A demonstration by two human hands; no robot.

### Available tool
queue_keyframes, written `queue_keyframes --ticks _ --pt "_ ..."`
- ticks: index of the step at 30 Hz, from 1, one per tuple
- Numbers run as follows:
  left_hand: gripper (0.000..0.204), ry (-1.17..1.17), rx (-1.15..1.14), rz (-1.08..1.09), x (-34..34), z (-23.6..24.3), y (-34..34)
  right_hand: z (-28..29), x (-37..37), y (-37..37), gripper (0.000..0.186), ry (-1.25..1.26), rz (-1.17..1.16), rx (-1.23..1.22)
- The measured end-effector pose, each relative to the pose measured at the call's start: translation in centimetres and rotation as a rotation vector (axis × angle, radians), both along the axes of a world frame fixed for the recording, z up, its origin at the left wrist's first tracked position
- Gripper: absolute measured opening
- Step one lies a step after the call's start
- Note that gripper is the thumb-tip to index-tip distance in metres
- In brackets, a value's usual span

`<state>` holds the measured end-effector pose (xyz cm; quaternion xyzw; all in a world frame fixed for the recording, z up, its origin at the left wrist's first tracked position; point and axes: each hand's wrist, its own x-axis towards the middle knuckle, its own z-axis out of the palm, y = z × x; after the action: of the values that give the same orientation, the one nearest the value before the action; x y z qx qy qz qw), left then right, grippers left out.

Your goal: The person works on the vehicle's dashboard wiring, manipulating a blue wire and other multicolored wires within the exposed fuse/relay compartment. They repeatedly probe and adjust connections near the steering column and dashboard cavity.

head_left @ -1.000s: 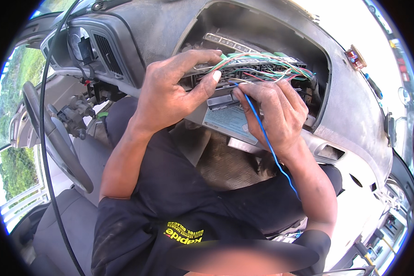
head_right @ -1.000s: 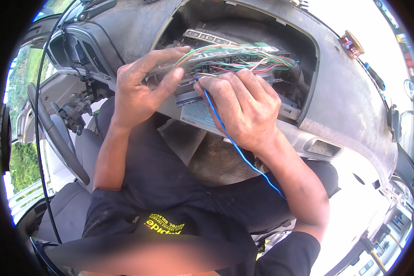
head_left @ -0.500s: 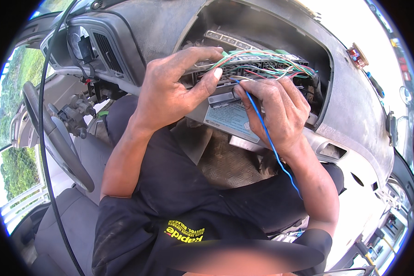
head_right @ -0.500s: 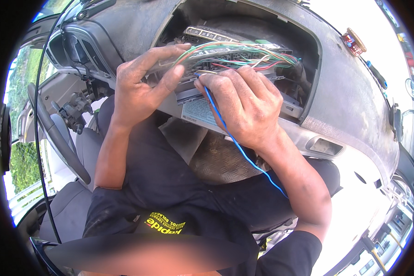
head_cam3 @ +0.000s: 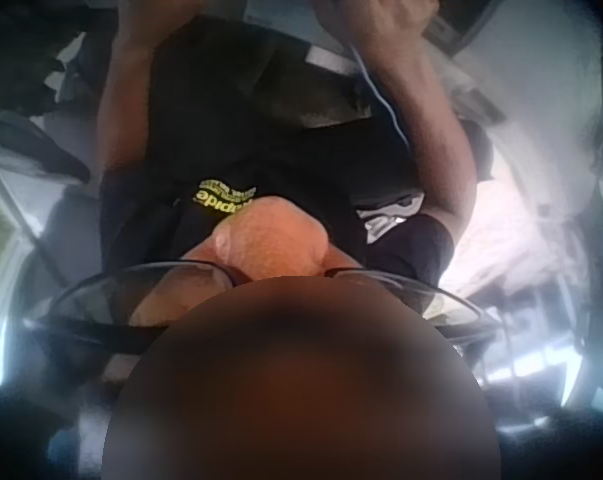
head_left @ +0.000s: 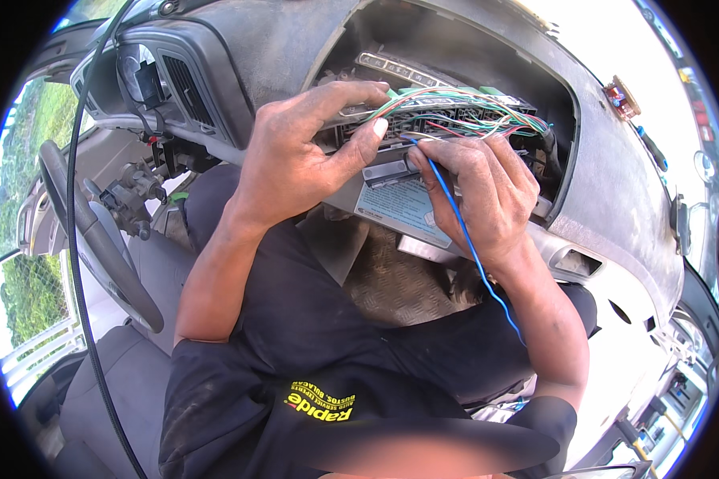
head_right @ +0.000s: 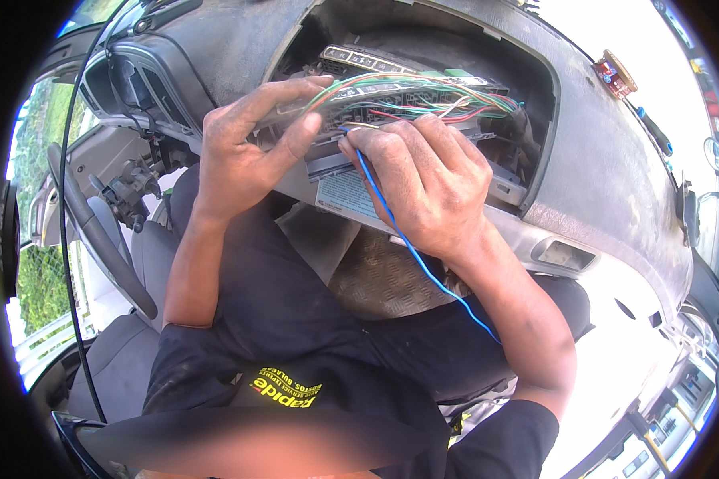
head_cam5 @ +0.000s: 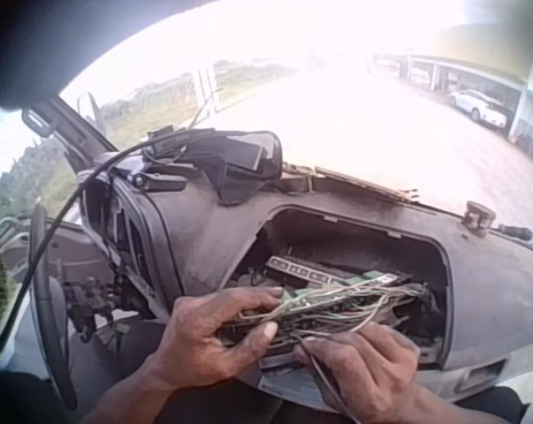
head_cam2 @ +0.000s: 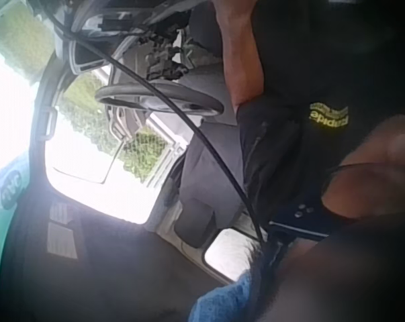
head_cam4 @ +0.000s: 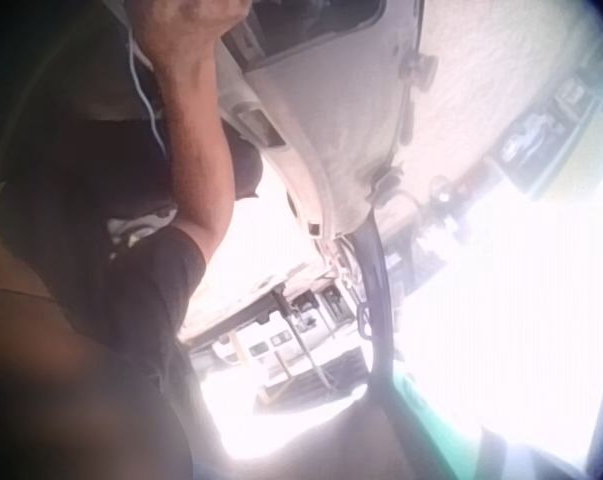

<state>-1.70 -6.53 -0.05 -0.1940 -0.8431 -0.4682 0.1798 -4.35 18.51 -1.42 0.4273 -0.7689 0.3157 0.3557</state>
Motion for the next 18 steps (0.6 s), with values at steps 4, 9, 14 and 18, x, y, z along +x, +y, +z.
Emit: queue_keyframes --ticks 4,9,14,18 --pt "0.033 -0.012 0.011 -0.006 0.04 0.01 0.00 0.08 -0.03 0.09 0.024 -0.003 0.004 0.000" --pt "0.034 0.010 -0.016 -0.006 -0.04 0.03 -0.05 0.19 -0.09 -0.04 0.024 0.008 0.007 0.000" --pt "0.034 0.015 -0.008 -0.007 -0.05 -0.09 -0.05 0.22 0.05 0.11 0.024 -0.005 0.009 0.000" --pt "0.034 -0.017 0.006 -0.003 0.07 0.08 0.07 0.04 0.01 -0.06 0.024 0.006 -0.002 -0.004"
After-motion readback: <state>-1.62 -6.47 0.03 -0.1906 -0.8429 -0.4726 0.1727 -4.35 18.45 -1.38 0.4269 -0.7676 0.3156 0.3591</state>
